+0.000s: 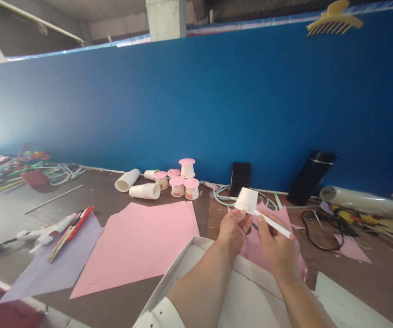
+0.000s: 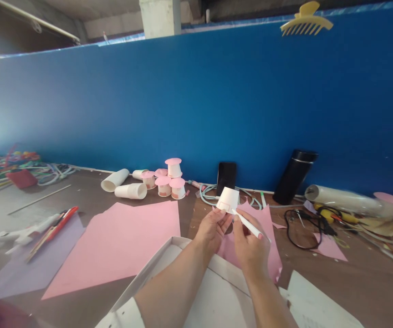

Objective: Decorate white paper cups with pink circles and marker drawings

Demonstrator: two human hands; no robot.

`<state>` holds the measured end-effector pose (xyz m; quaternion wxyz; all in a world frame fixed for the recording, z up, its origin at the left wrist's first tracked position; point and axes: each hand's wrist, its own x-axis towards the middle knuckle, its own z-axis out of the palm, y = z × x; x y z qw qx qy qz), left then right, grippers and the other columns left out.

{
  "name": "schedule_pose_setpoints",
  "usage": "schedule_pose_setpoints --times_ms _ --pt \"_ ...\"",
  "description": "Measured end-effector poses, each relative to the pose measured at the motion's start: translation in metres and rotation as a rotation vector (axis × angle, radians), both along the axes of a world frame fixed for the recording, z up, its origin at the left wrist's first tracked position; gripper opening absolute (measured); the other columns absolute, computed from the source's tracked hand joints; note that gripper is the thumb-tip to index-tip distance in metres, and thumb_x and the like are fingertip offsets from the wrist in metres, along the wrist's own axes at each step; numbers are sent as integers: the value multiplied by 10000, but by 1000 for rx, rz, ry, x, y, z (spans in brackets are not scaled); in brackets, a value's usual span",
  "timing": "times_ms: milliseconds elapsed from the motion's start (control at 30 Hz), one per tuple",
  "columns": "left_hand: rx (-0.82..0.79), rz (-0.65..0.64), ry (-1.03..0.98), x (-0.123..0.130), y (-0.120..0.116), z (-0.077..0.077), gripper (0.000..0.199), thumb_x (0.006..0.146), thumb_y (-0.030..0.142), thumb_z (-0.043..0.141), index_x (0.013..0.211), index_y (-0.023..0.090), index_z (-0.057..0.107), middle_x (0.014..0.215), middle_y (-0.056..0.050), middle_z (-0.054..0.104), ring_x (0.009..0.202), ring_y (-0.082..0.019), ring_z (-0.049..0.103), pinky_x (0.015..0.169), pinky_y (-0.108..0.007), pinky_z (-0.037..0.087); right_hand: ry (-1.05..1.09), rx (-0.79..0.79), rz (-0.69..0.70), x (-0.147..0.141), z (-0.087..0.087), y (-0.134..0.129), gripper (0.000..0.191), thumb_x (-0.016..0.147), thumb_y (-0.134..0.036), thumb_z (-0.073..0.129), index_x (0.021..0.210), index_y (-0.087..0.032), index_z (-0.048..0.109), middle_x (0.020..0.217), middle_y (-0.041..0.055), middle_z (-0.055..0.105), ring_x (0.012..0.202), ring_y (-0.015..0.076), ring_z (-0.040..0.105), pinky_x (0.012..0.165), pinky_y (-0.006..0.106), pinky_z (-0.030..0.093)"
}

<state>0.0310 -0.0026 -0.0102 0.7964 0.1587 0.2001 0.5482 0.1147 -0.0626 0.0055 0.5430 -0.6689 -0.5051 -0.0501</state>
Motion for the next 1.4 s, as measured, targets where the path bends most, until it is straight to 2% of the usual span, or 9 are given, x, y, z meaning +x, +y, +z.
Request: schedule_pose_setpoints --times_ms 367,633,833,1100,1400 --pt "-2 4 31 0 -3 4 139 703 116 741 827 117 677 869 -79 702 734 -112 658 835 -253 527 -2 -20 -2 1 -1 2 390 857 -481 516 1017 -195 729 969 86 735 862 247 675 747 338 504" --pt "-13 -2 42 0 -3 6 96 724 94 703 816 112 678 888 -87 703 742 -112 655 822 -245 527 1 -25 2 1 -3 2 371 857 -467 529 1025 -200 725 934 76 737 866 232 672 765 319 497" --pt "-1 -11 39 0 -3 5 144 689 121 753 802 115 664 883 -84 700 751 -120 657 829 -252 524 -28 -25 -2 1 -2 2 371 863 -458 512 1018 -199 728 979 84 731 901 235 668 752 312 498" --pt "-8 -27 36 -1 -3 5 128 697 109 736 804 98 668 860 -87 695 724 -108 650 798 -227 521 -8 -38 -5 1 -3 2 372 853 -452 519 1008 -182 722 902 88 735 826 231 671 698 304 496" --pt "7 -52 43 -1 -3 5 187 686 128 760 851 80 684 844 -77 694 693 -91 642 764 -204 522 -13 -45 -14 0 -2 3 372 848 -455 511 1009 -197 725 937 78 734 826 224 670 696 302 493"
